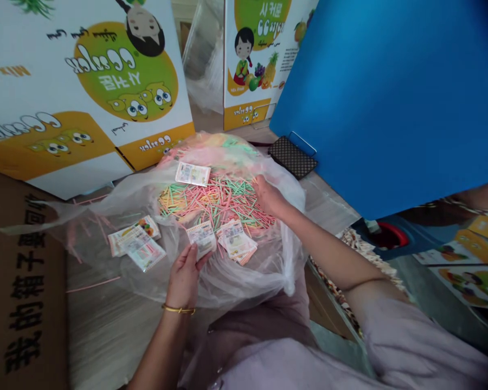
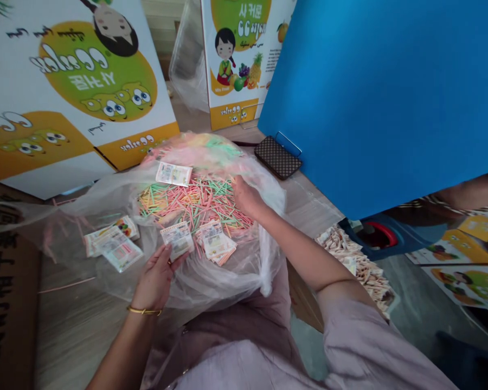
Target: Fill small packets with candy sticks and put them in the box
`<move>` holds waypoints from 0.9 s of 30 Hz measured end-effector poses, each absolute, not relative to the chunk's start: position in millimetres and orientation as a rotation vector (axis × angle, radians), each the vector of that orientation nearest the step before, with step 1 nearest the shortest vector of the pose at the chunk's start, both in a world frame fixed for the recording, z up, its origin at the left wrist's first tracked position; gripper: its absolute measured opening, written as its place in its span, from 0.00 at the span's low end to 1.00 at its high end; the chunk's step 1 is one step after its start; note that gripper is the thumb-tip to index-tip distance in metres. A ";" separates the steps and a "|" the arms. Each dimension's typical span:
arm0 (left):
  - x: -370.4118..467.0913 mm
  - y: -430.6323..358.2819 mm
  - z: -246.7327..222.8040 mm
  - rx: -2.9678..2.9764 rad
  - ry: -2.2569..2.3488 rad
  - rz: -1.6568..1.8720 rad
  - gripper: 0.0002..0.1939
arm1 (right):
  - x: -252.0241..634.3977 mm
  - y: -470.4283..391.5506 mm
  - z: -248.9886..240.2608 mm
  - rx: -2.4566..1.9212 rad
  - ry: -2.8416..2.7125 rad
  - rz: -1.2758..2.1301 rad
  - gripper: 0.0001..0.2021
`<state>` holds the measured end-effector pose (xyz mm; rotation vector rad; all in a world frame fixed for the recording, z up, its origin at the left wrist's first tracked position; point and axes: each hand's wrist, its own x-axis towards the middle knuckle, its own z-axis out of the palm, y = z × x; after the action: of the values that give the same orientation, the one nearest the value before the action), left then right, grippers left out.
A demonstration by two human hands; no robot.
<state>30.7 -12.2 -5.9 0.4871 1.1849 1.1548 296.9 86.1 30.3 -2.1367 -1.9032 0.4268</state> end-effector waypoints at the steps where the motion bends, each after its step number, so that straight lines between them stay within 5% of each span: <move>1: 29.6 -13.0 -6.2 0.486 1.191 1.148 0.22 | 297.0 88.3 29.2 -2.146 -1.923 0.427 0.15; 17: 29.1 3.0 -2.0 0.504 1.148 1.108 0.19 | 277.5 103.7 38.4 -1.958 -2.032 0.339 0.17; 27: 30.6 17.4 -4.8 0.401 1.176 1.174 0.14 | 263.5 110.6 26.6 -1.614 -1.585 0.907 0.14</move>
<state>30.6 17.4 -4.8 0.4012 1.1760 1.1743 263.5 110.6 26.6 -1.6137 -1.5850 0.9066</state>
